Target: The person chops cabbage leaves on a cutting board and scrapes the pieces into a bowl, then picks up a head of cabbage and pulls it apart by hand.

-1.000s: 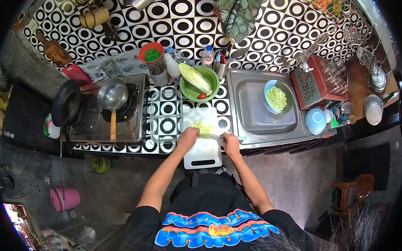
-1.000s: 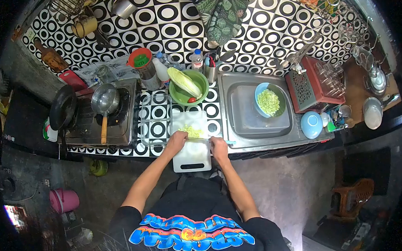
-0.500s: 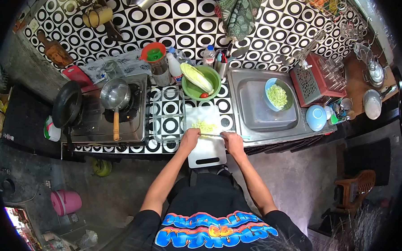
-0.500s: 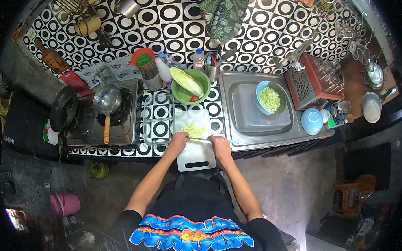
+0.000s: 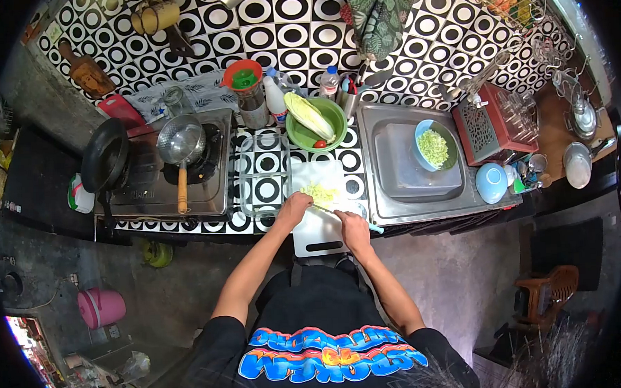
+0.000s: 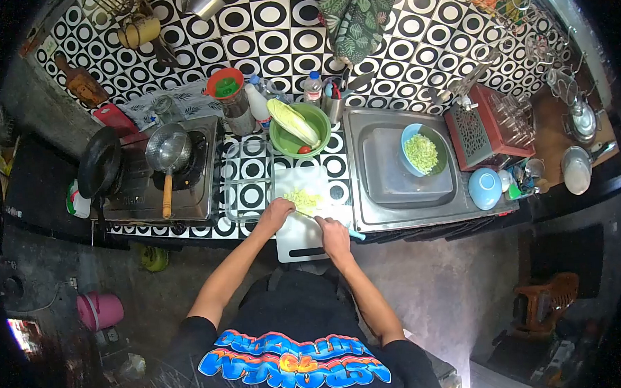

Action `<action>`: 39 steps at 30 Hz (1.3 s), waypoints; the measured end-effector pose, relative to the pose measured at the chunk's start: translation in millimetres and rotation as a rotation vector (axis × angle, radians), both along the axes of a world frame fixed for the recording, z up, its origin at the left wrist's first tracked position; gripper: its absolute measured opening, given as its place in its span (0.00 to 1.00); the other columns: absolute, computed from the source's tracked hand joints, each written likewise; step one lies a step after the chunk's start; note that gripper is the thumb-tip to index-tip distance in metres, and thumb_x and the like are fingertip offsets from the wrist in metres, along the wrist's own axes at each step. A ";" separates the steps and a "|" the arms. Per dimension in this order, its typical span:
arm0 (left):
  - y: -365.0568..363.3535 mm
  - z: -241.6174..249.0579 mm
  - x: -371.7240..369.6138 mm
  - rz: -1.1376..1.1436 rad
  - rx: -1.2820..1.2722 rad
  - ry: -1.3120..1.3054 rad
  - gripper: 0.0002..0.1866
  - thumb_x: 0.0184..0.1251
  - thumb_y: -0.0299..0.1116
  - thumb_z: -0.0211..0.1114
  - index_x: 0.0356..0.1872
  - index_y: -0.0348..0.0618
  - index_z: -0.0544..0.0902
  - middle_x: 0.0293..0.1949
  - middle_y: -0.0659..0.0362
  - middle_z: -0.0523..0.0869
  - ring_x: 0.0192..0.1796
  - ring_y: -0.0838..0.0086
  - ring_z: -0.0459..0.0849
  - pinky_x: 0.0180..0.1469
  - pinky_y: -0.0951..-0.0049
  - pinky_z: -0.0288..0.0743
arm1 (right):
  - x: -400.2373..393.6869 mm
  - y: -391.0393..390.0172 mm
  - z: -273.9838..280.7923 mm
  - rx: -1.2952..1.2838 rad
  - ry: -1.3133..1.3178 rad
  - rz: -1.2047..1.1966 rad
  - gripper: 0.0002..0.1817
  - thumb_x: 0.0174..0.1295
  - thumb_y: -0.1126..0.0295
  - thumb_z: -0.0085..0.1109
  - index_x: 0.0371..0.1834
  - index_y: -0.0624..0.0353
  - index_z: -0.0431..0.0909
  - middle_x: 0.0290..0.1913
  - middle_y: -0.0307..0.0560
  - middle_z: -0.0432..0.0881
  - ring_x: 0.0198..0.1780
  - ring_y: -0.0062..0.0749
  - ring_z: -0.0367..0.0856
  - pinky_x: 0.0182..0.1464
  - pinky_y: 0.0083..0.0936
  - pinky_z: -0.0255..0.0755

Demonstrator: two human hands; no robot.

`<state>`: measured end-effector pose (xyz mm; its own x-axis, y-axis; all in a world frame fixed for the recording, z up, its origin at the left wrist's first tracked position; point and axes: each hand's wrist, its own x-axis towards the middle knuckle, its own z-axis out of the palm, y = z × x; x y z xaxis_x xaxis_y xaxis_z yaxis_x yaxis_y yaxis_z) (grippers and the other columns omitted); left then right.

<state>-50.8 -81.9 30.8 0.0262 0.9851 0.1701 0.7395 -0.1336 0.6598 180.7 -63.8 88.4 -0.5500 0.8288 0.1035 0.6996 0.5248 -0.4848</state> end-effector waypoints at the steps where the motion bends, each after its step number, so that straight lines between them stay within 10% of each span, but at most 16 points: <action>1: 2.8 0.4 -1.3 -0.011 -0.014 0.015 0.04 0.63 0.24 0.62 0.31 0.36 0.84 0.33 0.47 0.86 0.43 0.49 0.83 0.48 0.56 0.78 | -3.0 0.6 1.3 -0.004 -0.025 -0.003 0.21 0.59 0.80 0.52 0.54 0.54 0.87 0.37 0.58 0.87 0.39 0.55 0.86 0.43 0.47 0.79; 39: 21.9 -8.9 -5.9 -0.051 -0.068 0.116 0.03 0.59 0.23 0.62 0.29 0.35 0.83 0.31 0.41 0.85 0.41 0.44 0.86 0.43 0.51 0.80 | -6.4 30.3 -32.6 -0.030 -0.018 -0.007 0.15 0.59 0.79 0.54 0.44 0.55 0.88 0.31 0.63 0.85 0.35 0.60 0.85 0.41 0.50 0.78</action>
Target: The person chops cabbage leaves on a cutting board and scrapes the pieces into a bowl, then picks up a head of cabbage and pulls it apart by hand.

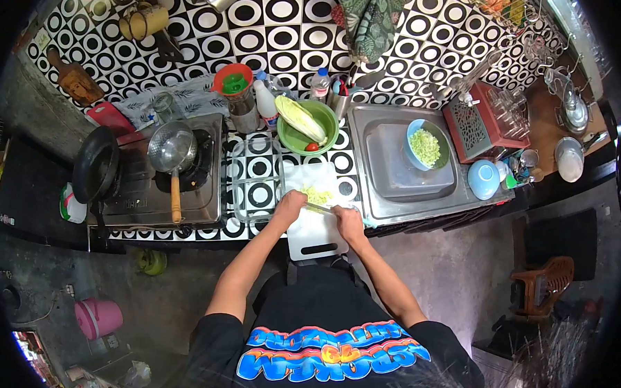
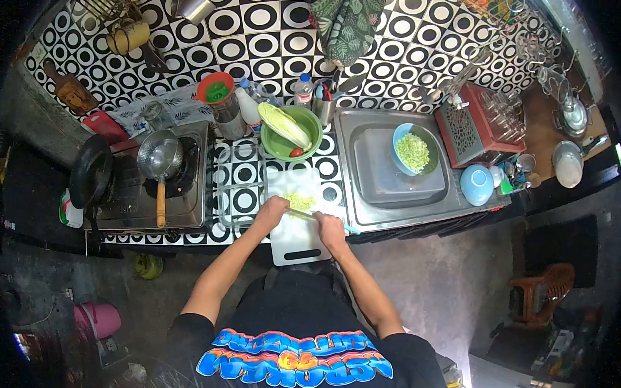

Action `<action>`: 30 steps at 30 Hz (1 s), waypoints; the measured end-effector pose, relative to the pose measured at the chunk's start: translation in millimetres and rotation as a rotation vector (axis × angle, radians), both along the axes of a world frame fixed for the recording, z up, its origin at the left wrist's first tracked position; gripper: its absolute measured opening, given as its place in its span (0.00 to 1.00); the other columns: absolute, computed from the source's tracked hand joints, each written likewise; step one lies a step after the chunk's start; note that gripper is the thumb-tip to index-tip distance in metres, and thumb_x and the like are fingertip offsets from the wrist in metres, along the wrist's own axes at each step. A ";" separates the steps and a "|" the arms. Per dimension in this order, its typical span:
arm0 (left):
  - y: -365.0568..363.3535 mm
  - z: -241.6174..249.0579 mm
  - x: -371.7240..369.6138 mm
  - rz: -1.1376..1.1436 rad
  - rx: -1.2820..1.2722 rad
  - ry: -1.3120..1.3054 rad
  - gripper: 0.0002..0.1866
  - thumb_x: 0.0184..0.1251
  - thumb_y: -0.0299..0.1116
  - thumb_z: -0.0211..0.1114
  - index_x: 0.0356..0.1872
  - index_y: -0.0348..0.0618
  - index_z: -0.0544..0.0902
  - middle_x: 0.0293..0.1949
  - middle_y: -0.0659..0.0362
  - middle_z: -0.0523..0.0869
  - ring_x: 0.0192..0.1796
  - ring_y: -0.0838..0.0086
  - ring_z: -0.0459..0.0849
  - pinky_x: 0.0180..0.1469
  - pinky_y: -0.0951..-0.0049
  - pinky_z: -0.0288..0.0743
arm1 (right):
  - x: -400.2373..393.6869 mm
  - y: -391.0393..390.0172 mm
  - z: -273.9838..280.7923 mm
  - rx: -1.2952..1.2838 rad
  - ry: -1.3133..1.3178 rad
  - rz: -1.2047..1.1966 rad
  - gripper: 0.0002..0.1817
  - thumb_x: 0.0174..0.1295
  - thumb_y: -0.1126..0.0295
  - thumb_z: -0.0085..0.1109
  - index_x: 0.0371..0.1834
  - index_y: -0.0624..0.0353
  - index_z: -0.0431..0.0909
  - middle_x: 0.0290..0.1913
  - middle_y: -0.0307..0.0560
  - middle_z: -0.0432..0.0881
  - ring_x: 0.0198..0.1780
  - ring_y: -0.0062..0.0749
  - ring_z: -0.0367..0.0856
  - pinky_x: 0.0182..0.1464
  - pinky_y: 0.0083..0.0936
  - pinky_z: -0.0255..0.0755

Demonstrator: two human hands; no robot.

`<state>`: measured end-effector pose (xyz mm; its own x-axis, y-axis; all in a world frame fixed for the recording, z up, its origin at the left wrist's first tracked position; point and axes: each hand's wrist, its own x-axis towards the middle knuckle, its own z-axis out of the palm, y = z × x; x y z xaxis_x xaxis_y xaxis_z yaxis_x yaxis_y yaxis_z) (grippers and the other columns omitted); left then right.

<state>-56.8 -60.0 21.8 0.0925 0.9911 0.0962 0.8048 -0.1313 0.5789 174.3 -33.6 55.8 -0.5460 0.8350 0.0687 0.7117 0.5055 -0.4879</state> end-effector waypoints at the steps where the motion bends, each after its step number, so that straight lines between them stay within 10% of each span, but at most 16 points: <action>1: 4.8 -0.1 -1.7 -0.009 0.013 0.027 0.03 0.60 0.23 0.63 0.29 0.35 0.83 0.31 0.41 0.85 0.41 0.44 0.86 0.43 0.51 0.80 | 1.7 2.6 -1.6 -0.002 0.012 -0.002 0.15 0.60 0.79 0.54 0.45 0.55 0.88 0.31 0.63 0.85 0.35 0.60 0.85 0.41 0.50 0.78; 30: 12.5 32.1 -20.0 0.039 0.026 0.120 0.05 0.59 0.31 0.70 0.30 0.41 0.88 0.29 0.48 0.86 0.41 0.51 0.84 0.47 0.54 0.80 | -14.0 29.5 20.8 0.036 0.138 0.069 0.17 0.57 0.81 0.56 0.46 0.55 0.89 0.38 0.57 0.87 0.37 0.56 0.86 0.42 0.45 0.79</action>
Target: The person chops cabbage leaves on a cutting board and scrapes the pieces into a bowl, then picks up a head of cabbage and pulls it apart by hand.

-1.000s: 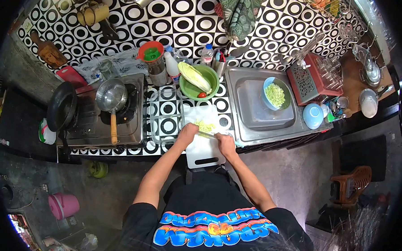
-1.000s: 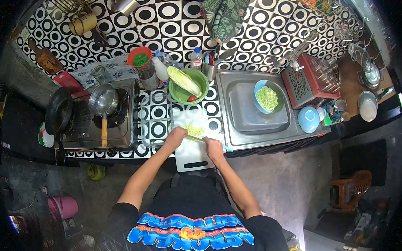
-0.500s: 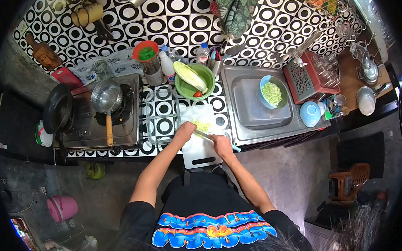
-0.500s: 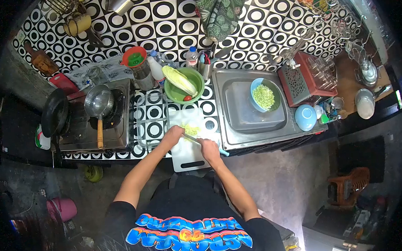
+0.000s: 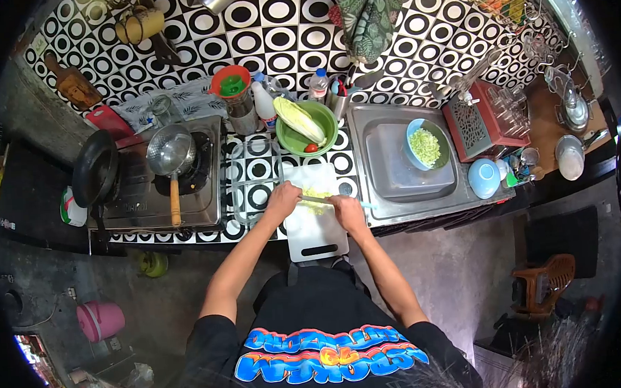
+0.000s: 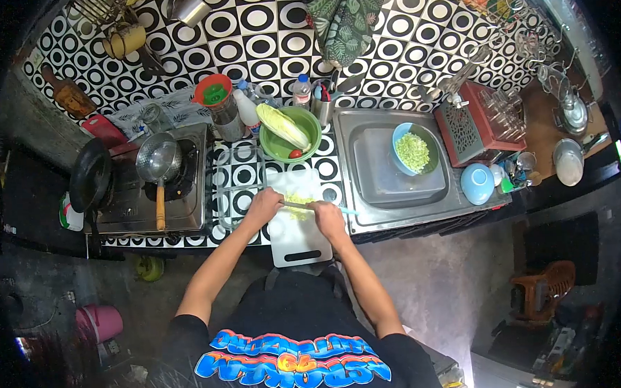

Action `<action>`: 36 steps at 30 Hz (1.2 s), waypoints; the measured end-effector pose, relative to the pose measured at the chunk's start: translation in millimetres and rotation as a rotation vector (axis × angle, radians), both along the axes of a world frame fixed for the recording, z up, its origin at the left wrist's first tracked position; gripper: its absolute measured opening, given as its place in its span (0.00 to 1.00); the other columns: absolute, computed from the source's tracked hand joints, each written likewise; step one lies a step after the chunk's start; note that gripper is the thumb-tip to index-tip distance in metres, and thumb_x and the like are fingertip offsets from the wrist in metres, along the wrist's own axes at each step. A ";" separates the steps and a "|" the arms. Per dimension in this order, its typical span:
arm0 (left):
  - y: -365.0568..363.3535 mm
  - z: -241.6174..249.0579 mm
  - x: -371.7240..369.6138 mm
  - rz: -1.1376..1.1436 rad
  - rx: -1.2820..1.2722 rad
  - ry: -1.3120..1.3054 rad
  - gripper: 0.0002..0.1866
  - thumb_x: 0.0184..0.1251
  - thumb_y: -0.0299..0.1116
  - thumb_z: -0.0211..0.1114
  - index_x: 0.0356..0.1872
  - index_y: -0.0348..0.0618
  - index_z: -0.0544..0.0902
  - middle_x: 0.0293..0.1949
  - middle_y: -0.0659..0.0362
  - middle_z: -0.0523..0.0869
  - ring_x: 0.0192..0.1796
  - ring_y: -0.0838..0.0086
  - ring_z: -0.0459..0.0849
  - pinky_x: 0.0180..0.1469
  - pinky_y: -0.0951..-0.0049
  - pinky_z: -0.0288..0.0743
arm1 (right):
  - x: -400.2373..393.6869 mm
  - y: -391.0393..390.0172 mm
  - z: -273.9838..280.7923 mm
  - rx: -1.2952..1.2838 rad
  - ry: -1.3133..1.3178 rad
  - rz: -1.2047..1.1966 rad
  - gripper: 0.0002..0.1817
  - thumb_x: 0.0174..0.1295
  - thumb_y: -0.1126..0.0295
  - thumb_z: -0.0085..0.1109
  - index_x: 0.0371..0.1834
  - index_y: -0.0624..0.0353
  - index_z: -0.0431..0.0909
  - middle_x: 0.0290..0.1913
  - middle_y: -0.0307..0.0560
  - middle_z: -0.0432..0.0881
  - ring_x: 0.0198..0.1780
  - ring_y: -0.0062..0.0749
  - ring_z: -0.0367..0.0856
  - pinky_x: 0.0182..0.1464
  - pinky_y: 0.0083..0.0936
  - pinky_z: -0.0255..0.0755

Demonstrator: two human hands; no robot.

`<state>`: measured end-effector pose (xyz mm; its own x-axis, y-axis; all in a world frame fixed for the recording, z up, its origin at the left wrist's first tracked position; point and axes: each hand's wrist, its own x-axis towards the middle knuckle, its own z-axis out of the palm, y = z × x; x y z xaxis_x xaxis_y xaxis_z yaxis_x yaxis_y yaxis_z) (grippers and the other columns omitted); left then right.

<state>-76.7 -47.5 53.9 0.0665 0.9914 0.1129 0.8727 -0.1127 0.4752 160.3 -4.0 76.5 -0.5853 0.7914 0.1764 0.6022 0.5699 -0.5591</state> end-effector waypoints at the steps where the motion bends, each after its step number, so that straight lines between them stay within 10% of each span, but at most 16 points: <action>1: 0.0 -5.6 -2.2 0.011 -0.006 0.064 0.07 0.59 0.34 0.71 0.30 0.43 0.89 0.31 0.51 0.87 0.44 0.54 0.84 0.49 0.55 0.80 | -1.0 10.6 -2.6 -0.022 -0.018 0.046 0.17 0.56 0.82 0.57 0.46 0.55 0.89 0.40 0.55 0.88 0.41 0.54 0.86 0.45 0.44 0.79; 16: -32.8 -2.1 40.1 0.397 -0.116 0.124 0.07 0.65 0.31 0.64 0.35 0.42 0.88 0.32 0.46 0.88 0.42 0.53 0.87 0.47 0.53 0.76 | -56.7 85.1 -7.4 0.203 -0.072 0.598 0.14 0.51 0.82 0.61 0.41 0.57 0.85 0.46 0.43 0.84 0.55 0.45 0.78 0.57 0.36 0.77; 36: 3.1 -18.8 27.9 0.350 -0.144 -0.218 0.06 0.62 0.23 0.65 0.39 0.37 0.86 0.37 0.40 0.87 0.44 0.44 0.86 0.44 0.50 0.79 | -31.4 94.6 -35.6 0.203 -0.022 0.368 0.15 0.51 0.81 0.59 0.41 0.59 0.87 0.44 0.45 0.87 0.52 0.44 0.81 0.54 0.39 0.74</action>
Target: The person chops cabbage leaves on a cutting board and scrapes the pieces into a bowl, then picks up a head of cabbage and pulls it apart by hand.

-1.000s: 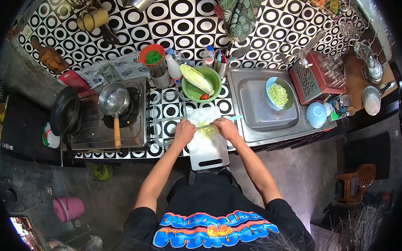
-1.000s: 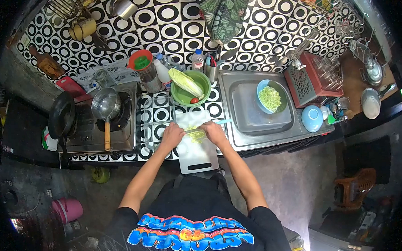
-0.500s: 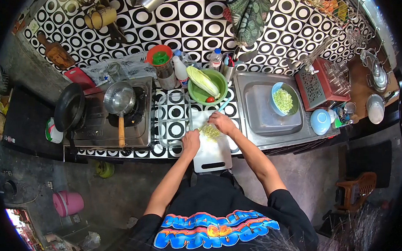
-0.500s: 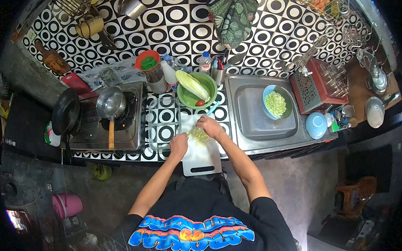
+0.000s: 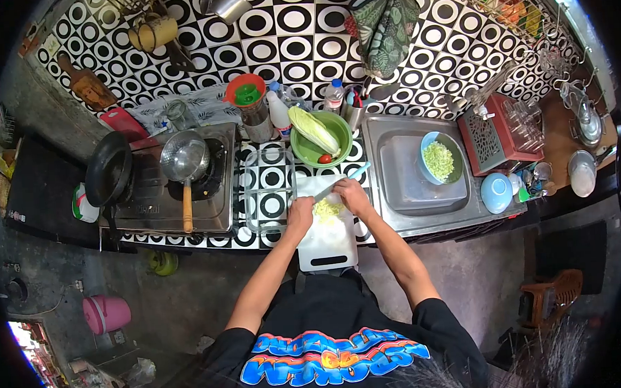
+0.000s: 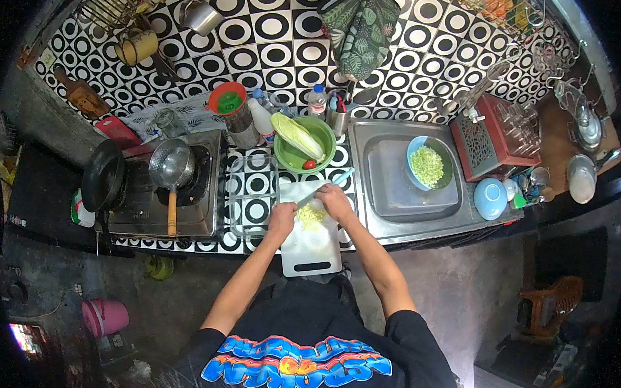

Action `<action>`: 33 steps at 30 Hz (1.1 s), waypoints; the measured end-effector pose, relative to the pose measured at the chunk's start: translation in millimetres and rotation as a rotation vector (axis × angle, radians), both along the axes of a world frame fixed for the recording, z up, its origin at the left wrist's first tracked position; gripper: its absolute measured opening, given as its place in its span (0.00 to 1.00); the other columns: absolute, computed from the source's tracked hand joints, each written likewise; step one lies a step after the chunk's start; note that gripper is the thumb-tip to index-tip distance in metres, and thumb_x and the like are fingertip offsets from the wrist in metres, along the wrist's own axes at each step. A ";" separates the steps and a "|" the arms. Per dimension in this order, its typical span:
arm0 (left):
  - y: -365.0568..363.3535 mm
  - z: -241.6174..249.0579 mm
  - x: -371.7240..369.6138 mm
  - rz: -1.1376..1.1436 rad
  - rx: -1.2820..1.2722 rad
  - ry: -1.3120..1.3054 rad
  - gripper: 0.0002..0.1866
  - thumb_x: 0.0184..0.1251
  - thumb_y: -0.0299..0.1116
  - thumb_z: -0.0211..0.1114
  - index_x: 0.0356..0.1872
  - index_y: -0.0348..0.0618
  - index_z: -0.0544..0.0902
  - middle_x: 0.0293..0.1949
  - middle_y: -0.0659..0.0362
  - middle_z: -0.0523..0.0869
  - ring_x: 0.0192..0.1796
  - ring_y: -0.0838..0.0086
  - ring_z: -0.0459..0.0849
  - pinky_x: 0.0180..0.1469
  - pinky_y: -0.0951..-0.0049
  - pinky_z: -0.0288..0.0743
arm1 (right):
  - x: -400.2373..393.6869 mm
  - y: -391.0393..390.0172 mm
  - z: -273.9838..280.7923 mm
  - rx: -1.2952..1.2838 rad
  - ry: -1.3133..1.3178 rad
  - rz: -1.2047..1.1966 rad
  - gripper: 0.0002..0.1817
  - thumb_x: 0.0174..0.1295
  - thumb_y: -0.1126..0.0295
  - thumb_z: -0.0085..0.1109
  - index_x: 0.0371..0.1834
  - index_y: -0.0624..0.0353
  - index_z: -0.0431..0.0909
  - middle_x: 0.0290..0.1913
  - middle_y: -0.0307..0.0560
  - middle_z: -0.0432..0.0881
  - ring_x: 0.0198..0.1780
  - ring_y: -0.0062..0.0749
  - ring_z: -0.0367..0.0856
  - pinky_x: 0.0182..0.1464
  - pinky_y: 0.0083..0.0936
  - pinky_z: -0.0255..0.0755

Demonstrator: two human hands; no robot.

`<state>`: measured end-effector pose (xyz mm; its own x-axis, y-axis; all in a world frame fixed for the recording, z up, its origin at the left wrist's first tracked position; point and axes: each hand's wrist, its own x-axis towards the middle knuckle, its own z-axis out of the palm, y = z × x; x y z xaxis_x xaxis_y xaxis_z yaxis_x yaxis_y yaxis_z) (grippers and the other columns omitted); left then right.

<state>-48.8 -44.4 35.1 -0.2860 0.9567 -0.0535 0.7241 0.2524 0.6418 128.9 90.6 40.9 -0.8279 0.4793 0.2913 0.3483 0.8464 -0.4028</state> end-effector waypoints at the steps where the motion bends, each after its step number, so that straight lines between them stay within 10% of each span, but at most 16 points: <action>1: -2.1 -1.5 0.9 -0.011 0.081 -0.020 0.07 0.61 0.23 0.66 0.40 0.36 0.86 0.38 0.41 0.87 0.44 0.45 0.86 0.45 0.51 0.79 | 5.9 -2.3 1.8 0.032 -0.011 0.000 0.14 0.52 0.81 0.59 0.41 0.56 0.88 0.43 0.42 0.88 0.51 0.41 0.81 0.58 0.38 0.70; 8: -64.9 16.5 15.2 0.039 0.242 -0.270 0.16 0.58 0.26 0.72 0.48 0.38 0.85 0.42 0.47 0.87 0.47 0.51 0.85 0.52 0.59 0.79 | 47.0 -25.3 39.5 0.029 -0.047 -0.090 0.17 0.54 0.79 0.58 0.45 0.53 0.89 0.44 0.41 0.88 0.49 0.38 0.80 0.60 0.37 0.65; 13: -103.8 0.1 18.5 0.074 0.139 -0.235 0.17 0.58 0.27 0.73 0.49 0.36 0.85 0.49 0.46 0.86 0.55 0.51 0.84 0.59 0.59 0.77 | 59.7 -60.6 38.6 -0.168 0.189 -0.306 0.14 0.59 0.83 0.60 0.47 0.61 0.88 0.37 0.55 0.86 0.36 0.50 0.81 0.41 0.39 0.77; 20: -115.6 -25.5 52.6 0.184 0.153 -0.173 0.27 0.59 0.30 0.73 0.61 0.35 0.79 0.68 0.39 0.72 0.70 0.43 0.70 0.72 0.54 0.65 | 80.1 -136.4 -14.9 -0.754 0.317 -0.757 0.16 0.63 0.76 0.68 0.54 0.61 0.87 0.32 0.38 0.85 0.30 0.16 0.75 0.32 0.19 0.70; 33: -103.3 -40.5 68.4 0.341 0.218 -0.327 0.31 0.58 0.27 0.71 0.65 0.33 0.73 0.63 0.41 0.75 0.66 0.49 0.75 0.67 0.56 0.72 | 103.8 -168.7 -49.2 -0.996 0.501 -0.870 0.17 0.63 0.78 0.69 0.56 0.64 0.86 0.33 0.34 0.83 0.33 0.14 0.74 0.36 0.16 0.70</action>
